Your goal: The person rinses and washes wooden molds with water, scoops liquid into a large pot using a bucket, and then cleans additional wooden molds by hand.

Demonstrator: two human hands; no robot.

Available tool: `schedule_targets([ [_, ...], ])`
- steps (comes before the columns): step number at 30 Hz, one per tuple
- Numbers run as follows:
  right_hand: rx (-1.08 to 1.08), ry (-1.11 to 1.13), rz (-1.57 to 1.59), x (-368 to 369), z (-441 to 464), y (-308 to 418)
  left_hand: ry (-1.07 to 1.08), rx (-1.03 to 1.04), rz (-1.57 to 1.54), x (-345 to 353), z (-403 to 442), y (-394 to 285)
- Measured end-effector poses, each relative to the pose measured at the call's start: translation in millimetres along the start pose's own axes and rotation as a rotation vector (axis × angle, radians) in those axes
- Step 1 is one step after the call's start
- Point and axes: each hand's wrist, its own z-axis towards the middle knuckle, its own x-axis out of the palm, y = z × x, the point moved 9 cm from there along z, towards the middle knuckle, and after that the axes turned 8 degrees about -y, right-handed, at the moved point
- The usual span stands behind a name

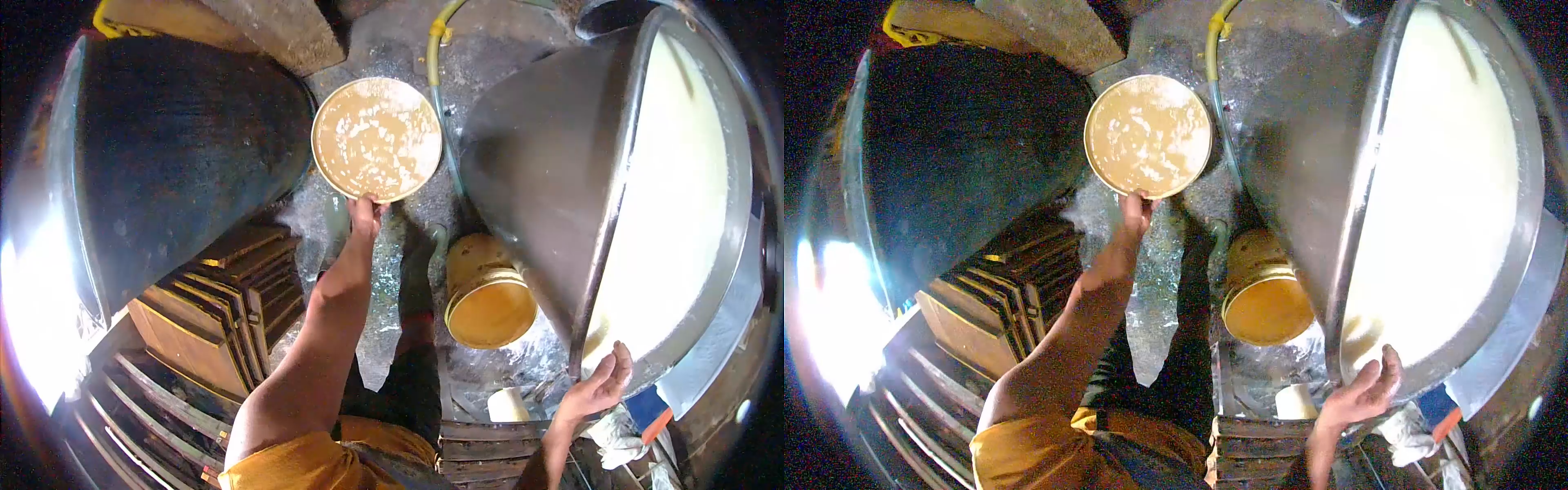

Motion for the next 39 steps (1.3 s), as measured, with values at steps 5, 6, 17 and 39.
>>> schedule_targets([
  [5,-0.144,0.022,-0.070,3,0,17,0.101,-0.050,-0.036,-25,-27,31],
  [6,-0.189,0.032,-0.082,5,-1,22,0.054,-0.069,-0.033,-36,-27,38],
  [17,-0.710,0.688,-0.069,93,-116,65,0.106,-0.269,0.028,-103,-31,78],
  [39,0.998,0.602,0.736,481,-385,-111,0.592,0.494,1.859,110,83,-151],
])
